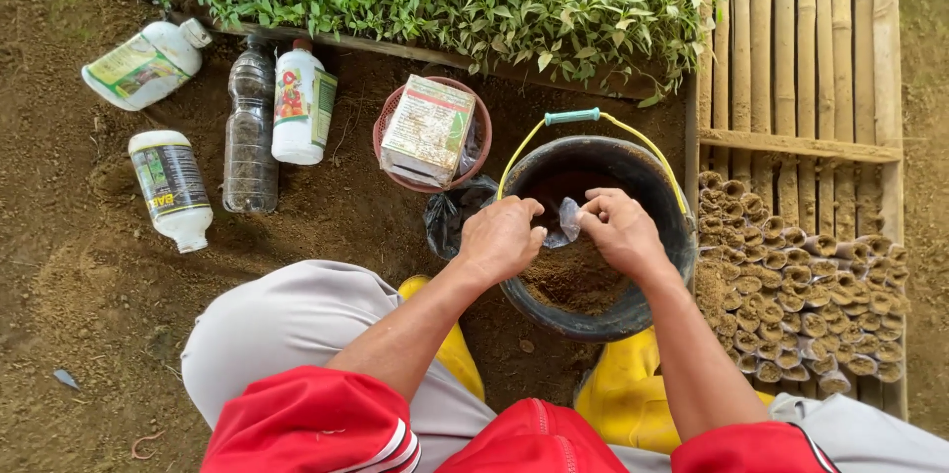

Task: Filling small plastic bags with soil to create seedling pots and arranging them in a tray.

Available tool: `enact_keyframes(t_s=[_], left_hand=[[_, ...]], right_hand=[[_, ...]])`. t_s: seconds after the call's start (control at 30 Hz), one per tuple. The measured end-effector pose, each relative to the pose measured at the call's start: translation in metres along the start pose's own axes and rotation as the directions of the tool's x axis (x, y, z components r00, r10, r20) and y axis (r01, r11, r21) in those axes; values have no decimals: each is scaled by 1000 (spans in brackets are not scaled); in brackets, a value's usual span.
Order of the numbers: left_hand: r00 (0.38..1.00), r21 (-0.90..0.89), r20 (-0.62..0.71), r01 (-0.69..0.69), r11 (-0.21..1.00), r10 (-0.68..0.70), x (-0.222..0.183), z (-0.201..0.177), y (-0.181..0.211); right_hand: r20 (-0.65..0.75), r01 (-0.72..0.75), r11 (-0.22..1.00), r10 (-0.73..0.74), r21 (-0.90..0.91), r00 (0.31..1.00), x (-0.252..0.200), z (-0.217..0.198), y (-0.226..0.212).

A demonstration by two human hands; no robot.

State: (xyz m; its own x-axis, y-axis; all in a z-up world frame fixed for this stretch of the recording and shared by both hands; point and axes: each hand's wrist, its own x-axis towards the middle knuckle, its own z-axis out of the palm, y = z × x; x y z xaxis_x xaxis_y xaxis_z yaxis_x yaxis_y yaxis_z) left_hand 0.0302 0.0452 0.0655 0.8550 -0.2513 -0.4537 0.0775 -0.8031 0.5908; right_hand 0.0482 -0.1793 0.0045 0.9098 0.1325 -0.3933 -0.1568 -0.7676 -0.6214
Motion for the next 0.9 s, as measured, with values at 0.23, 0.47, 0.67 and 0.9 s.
enact_keyframes(t_s=[0.23, 0.47, 0.67, 0.9], left_hand=[[997, -194, -77, 8, 981, -23, 10, 7, 10], [927, 96, -275, -239, 966, 257, -3, 9, 31], [906, -108, -374, -255, 961, 199, 7, 21, 16], [976, -676, -207, -89, 731, -72, 25, 44, -2]], right_hand=[[-25, 36, 877, -28, 479, 999, -24, -32, -43], [-32, -22, 772, 55, 635, 998, -31, -29, -59], [-30, -71, 719, 126, 691, 992, -24, -25, -56], [102, -132, 631, 83, 764, 991, -23, -25, -47]])
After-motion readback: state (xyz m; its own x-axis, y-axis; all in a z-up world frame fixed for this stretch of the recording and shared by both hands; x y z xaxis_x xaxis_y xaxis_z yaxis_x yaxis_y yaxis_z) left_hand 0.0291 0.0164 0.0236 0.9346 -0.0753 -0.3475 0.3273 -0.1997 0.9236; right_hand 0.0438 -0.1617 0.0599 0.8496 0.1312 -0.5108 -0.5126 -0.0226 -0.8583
